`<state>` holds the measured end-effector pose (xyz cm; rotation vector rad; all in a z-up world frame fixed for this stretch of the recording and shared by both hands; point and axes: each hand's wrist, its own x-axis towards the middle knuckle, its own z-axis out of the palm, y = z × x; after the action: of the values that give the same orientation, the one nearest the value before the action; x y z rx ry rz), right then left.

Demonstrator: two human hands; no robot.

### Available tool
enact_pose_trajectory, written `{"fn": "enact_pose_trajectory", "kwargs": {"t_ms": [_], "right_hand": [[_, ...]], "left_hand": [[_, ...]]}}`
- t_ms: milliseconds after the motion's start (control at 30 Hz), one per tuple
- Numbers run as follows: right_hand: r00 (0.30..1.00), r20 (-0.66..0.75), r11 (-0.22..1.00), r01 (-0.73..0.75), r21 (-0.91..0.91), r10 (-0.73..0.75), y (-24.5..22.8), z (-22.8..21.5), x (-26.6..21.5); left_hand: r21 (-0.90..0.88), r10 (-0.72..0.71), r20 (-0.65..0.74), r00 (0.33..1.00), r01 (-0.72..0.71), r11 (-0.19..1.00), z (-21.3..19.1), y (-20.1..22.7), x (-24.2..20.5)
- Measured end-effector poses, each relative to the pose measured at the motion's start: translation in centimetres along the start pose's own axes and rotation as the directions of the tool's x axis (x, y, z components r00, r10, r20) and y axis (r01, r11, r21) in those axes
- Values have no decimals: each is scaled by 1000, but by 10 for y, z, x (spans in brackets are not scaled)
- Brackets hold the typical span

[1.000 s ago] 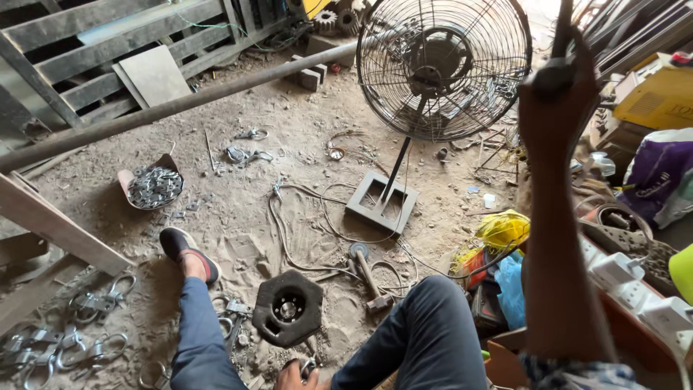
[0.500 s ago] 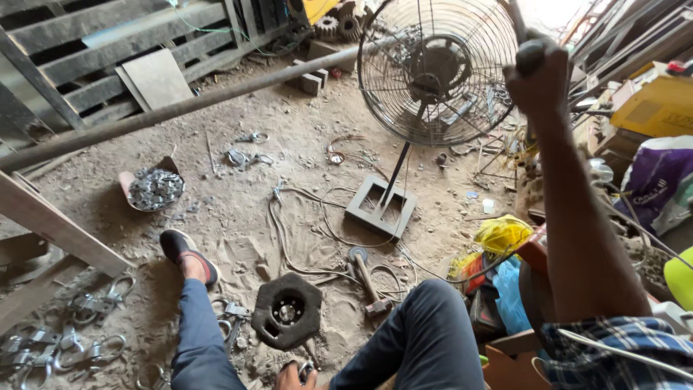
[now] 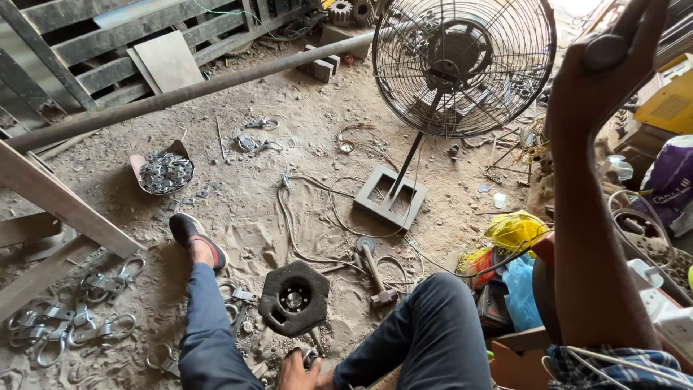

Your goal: The person sits on the floor and repeatedly hammers metal parts placed on a small anvil. They pick up individual metal pieces from a pile, position them on the anvil, and strike them with a hammer before discarding them.

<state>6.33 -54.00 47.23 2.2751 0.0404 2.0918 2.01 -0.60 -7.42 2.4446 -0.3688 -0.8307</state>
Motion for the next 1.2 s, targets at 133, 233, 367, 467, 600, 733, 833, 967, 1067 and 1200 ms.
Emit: {"fn": "enact_pose_trajectory", "kwargs": {"t_ms": [133,233,367,467,600,733,833,967,1067,1200], "right_hand": [[989,35,989,-142,26,141,13,18,15],[935,224,961,-262,-89,276,32,39,21],[884,441,988,-152,-37,153,51,46,24],[953,283,994,106,13,-105,38,49,26],[862,447,971,-200,-131,238,36,43,25],[962,270,998,-24,-58,39,37,44,28],[976,197,968,137,-211,-95,39,41,32],[959,257,957,181,-227,-120,37,41,35],[899,359,959,-178,-219,249,28,37,54],[925,379,960,80,-268,28,14,30,47]], "left_hand": [[-53,34,22,999,-32,998,-4,-3,2],[-61,40,5,999,-39,997,-8,-3,1],[-31,23,-129,991,-27,999,-2,0,-5],[-58,18,-181,983,-29,998,-5,2,2],[-17,-66,-105,992,64,998,1,-1,-8],[-65,28,-150,988,-38,997,2,-2,-8],[-68,33,-88,996,-39,997,-2,1,1],[-81,6,-71,997,-12,997,0,-2,-2],[-84,22,-77,997,-28,996,-8,6,12],[-27,13,-107,994,-16,1000,-2,-3,-7]]}}
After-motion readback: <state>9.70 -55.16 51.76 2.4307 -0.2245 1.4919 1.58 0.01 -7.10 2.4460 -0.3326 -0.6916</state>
